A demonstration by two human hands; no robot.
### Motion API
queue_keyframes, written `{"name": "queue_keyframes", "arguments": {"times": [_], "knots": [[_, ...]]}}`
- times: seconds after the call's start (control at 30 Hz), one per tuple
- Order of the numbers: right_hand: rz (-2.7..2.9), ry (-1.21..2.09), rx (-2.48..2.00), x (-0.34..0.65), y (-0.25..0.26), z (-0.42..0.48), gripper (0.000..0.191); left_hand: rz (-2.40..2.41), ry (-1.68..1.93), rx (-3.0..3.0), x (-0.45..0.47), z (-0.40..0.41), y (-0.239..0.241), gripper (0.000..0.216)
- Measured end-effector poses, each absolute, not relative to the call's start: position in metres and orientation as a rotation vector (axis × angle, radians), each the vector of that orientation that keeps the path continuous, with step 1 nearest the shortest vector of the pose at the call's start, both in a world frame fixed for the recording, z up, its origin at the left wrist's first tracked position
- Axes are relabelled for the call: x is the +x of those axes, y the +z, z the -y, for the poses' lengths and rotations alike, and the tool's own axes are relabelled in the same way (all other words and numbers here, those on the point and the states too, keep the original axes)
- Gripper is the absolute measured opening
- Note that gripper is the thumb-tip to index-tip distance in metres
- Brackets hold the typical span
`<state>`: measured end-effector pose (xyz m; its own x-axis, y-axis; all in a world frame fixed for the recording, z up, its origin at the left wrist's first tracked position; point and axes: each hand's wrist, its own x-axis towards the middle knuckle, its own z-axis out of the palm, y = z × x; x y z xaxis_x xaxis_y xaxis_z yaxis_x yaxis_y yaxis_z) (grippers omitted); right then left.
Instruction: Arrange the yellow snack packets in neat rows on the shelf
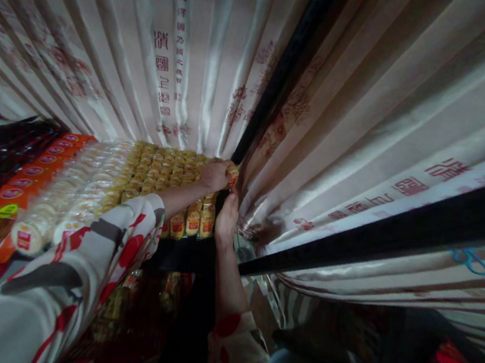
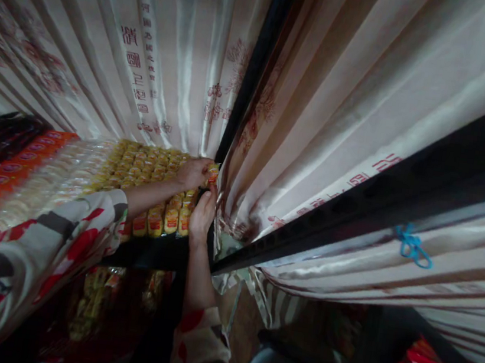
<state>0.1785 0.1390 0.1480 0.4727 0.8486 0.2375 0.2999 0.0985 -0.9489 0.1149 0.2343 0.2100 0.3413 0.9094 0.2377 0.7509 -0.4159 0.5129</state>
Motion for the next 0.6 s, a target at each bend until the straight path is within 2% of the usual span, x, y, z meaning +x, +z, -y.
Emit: {"name": "queue_keyframes", "arguments": {"times": [0.27, 0.6], "knots": [[0.993, 0.748, -1.406, 0.185, 0.116, -0.171, 0.065, -1.541, 0.475, 2.61, 0.112, -0.256, 0.187, 0.024], [0.853, 0.88, -1.454, 0.184, 0.108, -0.186, 0.067, -1.609, 0.474, 2.591, 0.12, -0.265, 0.175, 0.023]]}}
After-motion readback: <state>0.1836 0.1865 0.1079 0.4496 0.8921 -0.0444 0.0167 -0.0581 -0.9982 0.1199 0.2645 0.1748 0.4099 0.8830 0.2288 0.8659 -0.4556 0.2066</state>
